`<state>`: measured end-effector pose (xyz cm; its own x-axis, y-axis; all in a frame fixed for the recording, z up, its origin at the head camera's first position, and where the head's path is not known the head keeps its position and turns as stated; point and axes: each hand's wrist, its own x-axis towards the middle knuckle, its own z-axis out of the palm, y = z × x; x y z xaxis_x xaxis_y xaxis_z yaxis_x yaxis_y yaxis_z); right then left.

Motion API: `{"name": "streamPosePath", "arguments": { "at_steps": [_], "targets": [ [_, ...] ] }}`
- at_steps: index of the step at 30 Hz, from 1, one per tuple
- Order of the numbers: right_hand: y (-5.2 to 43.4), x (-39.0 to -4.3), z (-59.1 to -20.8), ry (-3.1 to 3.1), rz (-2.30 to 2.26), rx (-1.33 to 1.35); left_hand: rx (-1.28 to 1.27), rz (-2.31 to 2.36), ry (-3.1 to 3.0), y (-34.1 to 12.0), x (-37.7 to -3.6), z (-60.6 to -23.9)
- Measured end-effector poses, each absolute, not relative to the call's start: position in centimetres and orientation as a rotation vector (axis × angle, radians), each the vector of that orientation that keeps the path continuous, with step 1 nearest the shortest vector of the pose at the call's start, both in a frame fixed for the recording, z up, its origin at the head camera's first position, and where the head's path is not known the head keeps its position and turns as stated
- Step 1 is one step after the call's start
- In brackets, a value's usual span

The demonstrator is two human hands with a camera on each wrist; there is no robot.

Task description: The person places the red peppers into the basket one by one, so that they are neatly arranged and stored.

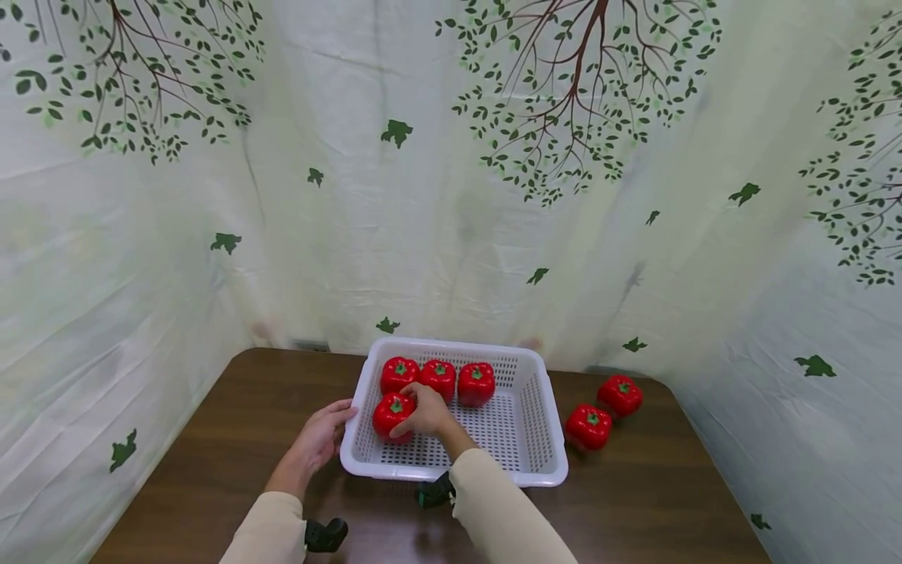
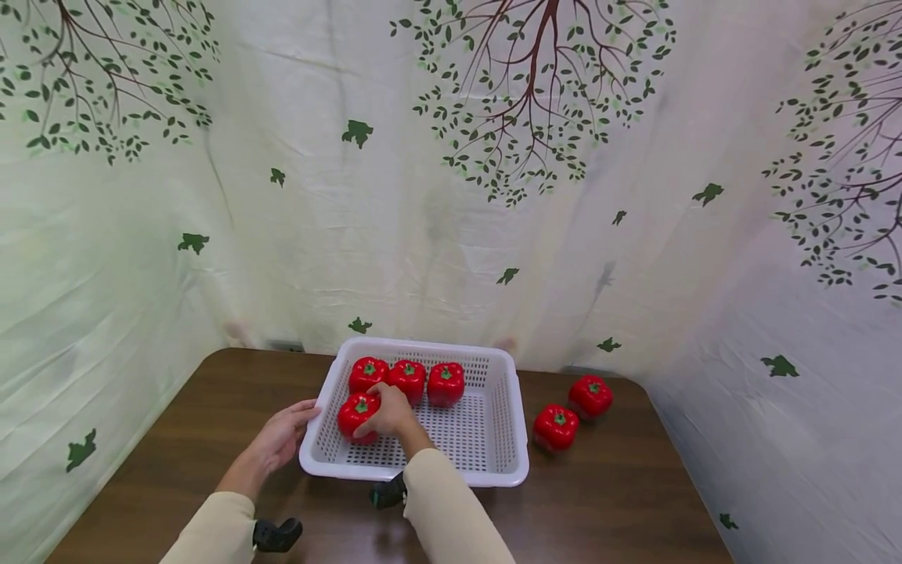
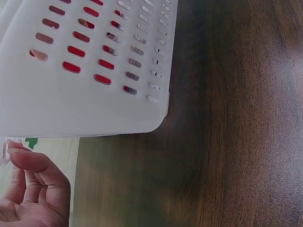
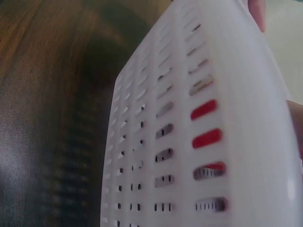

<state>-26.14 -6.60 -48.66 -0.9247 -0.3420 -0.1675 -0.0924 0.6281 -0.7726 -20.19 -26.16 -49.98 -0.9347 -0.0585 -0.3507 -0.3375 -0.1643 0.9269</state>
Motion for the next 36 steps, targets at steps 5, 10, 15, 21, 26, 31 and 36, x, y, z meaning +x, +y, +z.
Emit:
{"name": "streamPosePath", "arguments": {
  "at_steps": [5,10,15,21,26,31,36],
  "targets": [
    [-6.8,-26.0,-48.9,2.559,-1.180,-0.370,-0.476,2.206,1.901,-26.1,-20.2,-49.9],
    [-6.5,-25.9,-48.7,2.546,-1.201,-0.369,-0.481,2.200,1.902,-25.9,-20.2,-50.0],
    [-5.8,-25.7,-48.3,2.530,-1.234,-0.369,-0.471,2.198,1.908,-25.8,-20.2,-49.9],
    [-4.5,-25.8,-47.4,2.452,-1.335,-0.371,-0.455,2.198,1.908,-26.0,-20.1,-49.9],
    [-2.9,-26.0,-47.3,2.408,-1.383,-0.367,-0.450,2.195,1.917,-26.3,-20.2,-49.8],
    [-1.4,-26.1,-47.2,2.417,-1.404,-0.365,-0.436,2.179,1.910,-26.3,-20.2,-49.6],
    [0.3,-26.3,-47.1,2.402,-1.448,-0.323,-0.422,2.185,1.898,-26.2,-20.2,-49.7]
  ]
}}
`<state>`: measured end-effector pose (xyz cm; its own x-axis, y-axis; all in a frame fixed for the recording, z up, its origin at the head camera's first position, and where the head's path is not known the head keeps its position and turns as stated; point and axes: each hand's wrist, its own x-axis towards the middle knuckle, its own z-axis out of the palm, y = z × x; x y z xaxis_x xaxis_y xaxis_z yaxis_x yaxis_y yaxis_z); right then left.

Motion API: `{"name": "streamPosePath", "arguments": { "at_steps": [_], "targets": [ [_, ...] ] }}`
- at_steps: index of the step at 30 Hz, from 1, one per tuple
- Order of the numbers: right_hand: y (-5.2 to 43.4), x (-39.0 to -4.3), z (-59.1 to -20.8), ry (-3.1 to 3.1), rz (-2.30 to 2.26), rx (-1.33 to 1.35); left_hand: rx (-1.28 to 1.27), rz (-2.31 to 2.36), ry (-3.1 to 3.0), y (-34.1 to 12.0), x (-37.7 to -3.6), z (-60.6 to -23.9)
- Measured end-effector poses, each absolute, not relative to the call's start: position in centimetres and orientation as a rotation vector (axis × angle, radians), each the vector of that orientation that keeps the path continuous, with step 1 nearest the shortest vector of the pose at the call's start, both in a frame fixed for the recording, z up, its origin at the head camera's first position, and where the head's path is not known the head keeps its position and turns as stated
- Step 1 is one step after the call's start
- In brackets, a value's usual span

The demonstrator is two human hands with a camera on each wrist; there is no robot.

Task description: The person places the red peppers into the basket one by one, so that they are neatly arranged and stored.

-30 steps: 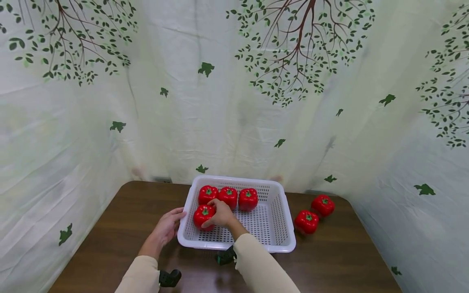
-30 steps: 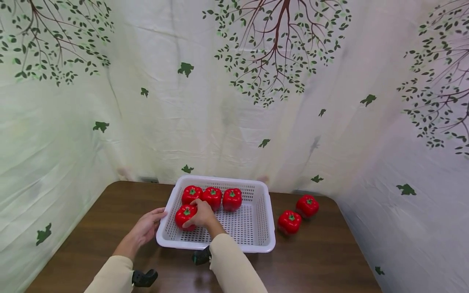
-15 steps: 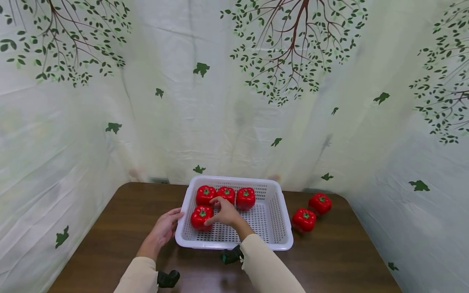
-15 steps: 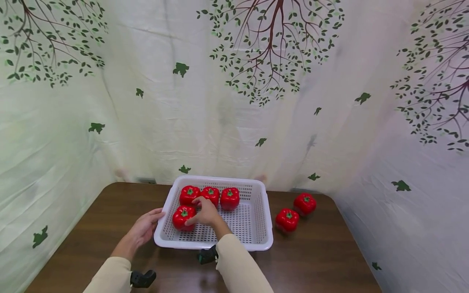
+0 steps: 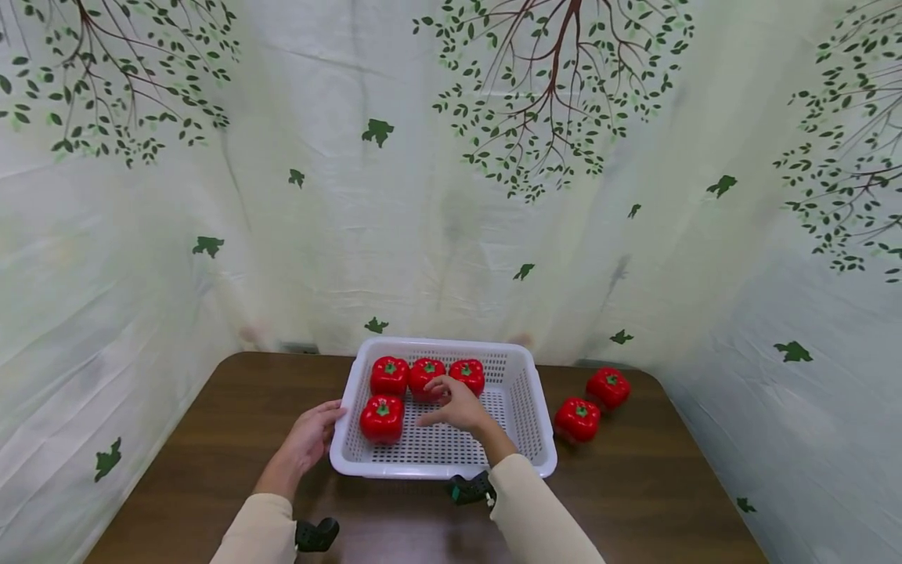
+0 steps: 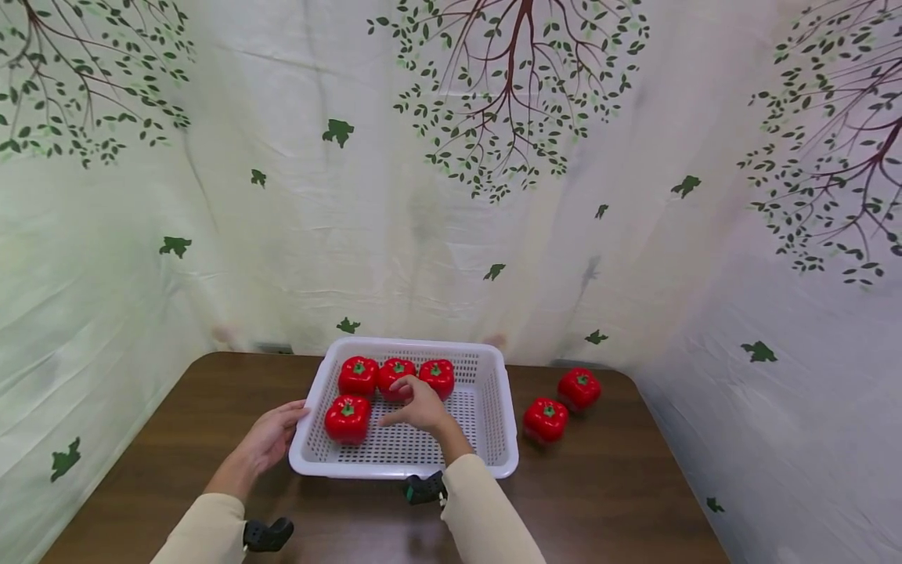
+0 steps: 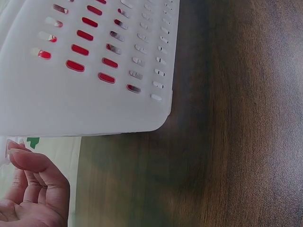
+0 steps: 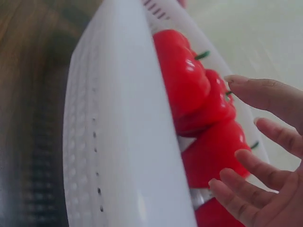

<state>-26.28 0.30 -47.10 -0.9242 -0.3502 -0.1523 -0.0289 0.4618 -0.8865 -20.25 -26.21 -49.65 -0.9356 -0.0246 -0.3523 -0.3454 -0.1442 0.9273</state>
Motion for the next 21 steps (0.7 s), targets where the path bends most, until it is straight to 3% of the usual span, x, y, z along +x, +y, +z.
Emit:
{"name": "streamPosePath", "arguments": {
  "at_steps": [21],
  "targets": [
    [7.9,-26.7,-46.5,2.359,-1.642,-0.304,-0.430,2.153,1.919,-25.8,-20.8,-49.9]
  ]
}}
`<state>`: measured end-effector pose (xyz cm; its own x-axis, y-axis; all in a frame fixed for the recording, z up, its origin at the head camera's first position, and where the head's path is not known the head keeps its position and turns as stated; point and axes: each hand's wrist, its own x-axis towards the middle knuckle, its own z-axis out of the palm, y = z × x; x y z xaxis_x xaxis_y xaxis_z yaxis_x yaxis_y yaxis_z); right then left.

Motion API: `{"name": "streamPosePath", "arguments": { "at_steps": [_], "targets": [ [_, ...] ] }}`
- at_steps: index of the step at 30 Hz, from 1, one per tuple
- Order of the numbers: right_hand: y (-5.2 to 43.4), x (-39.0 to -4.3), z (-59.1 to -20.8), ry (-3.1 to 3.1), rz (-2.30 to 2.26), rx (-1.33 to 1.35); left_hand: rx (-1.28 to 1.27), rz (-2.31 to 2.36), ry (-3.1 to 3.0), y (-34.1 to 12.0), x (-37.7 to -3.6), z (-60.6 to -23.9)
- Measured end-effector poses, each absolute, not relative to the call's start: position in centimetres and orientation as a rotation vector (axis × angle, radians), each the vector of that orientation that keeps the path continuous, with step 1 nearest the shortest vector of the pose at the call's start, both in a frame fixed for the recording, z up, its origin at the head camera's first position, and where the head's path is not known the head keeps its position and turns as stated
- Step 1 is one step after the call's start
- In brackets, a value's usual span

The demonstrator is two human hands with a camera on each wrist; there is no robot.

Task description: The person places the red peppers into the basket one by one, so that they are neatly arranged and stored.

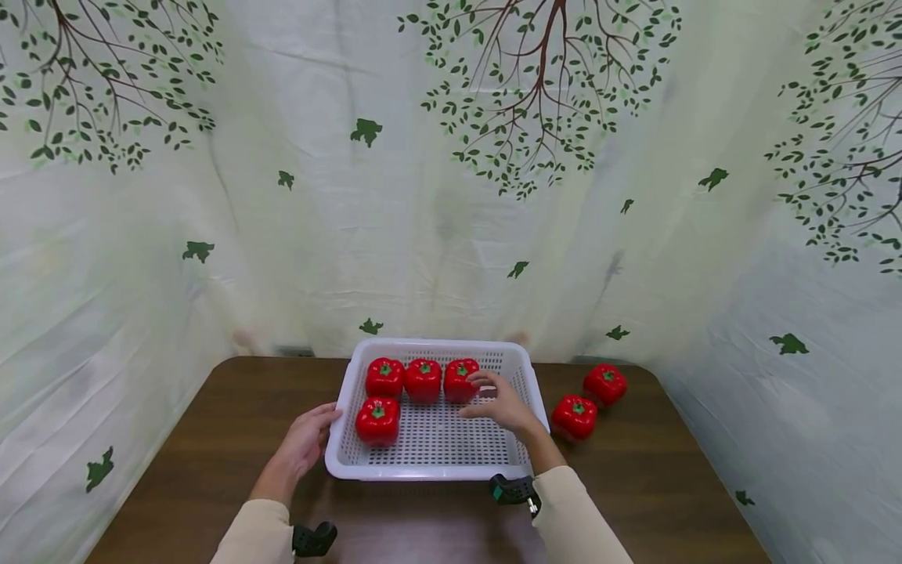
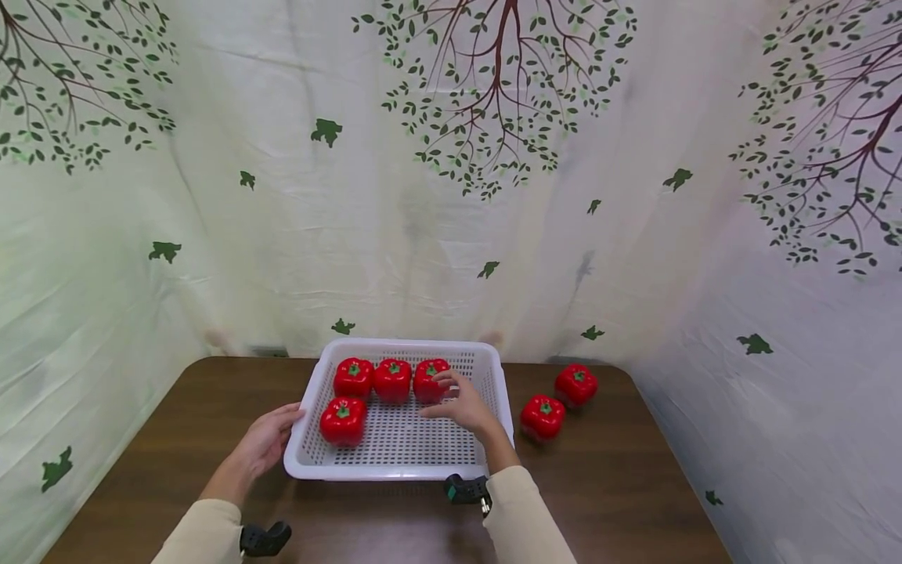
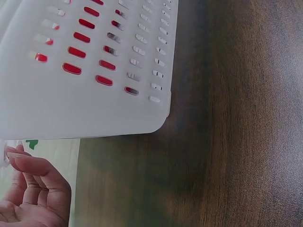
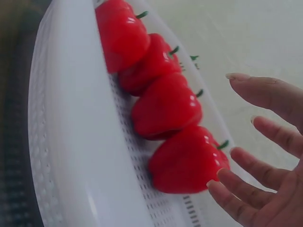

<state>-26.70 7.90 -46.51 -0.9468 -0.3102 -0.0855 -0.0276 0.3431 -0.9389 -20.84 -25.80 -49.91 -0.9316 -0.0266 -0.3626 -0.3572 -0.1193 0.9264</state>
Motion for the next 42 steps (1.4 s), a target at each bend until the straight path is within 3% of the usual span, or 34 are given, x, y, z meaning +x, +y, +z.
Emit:
{"name": "streamPosePath", "arguments": {
  "at_steps": [24,42],
  "targets": [
    [15.6,-25.8,-45.8,2.492,-1.777,-0.238,-0.446,2.163,1.935,-26.0,-20.9,-50.2],
    [22.3,-25.4,-47.8,2.616,-1.749,-0.121,-0.464,2.128,1.941,-25.9,-20.9,-50.1]
  ]
}}
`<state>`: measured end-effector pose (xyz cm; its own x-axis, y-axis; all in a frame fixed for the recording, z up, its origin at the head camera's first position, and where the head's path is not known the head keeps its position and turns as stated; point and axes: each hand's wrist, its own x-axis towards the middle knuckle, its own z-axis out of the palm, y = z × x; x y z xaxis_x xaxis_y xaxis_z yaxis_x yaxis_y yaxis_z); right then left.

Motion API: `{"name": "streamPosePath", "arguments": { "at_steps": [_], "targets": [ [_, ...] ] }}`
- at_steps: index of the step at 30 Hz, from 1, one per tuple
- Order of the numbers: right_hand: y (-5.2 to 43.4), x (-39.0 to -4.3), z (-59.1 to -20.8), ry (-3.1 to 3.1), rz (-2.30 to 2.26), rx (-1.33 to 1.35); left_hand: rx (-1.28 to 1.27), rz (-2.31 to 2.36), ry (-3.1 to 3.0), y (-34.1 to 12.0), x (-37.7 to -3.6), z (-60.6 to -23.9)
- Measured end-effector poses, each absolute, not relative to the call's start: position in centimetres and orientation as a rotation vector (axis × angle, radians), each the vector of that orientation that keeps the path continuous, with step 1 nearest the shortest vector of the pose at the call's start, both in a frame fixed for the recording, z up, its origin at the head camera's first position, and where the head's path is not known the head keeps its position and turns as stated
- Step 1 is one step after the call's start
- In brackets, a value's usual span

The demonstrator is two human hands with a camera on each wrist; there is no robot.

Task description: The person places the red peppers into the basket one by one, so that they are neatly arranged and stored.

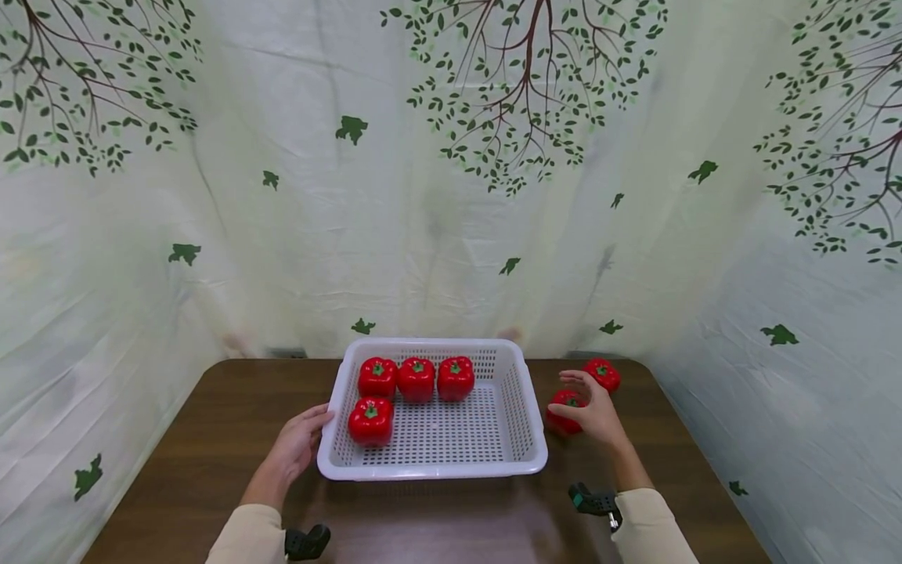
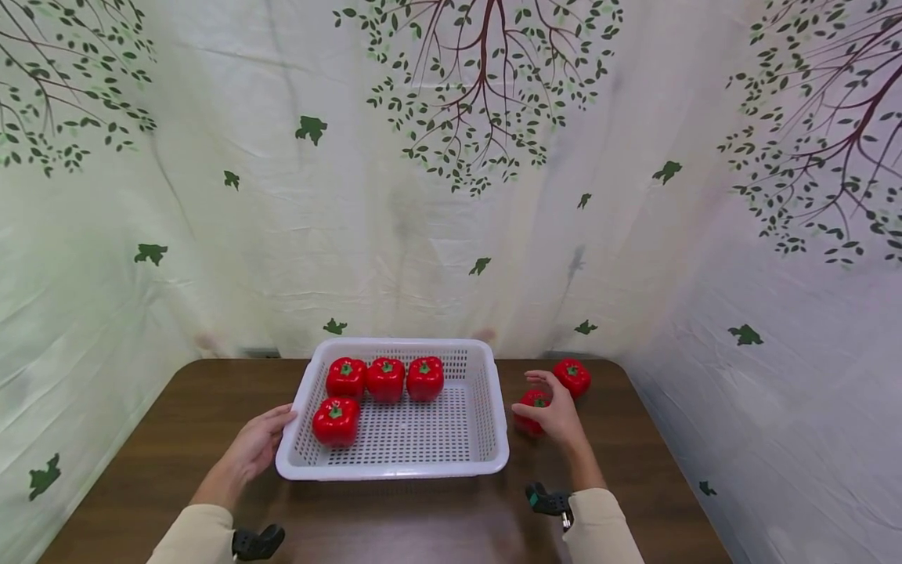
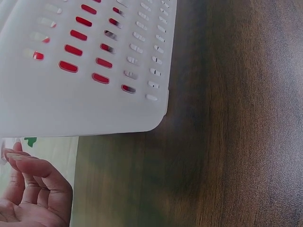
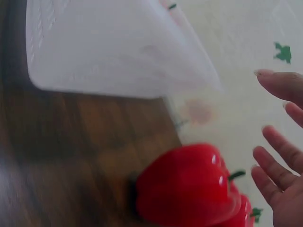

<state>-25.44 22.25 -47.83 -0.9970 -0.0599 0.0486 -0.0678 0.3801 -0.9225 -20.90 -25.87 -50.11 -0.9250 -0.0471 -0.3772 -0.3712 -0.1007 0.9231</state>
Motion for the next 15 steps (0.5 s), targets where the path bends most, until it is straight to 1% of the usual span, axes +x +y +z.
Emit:
{"name": "streamPosePath", "arguments": {
  "at_steps": [7,15],
  "targets": [
    [23.6,-25.6,-49.3,-2.614,1.665,0.059,-0.446,2.130,1.941,-25.8,-20.9,-50.1],
    [24.2,-25.8,-51.0,-2.608,1.677,-0.046,-0.432,2.126,1.937,-25.9,-20.7,-50.0]
  ]
}}
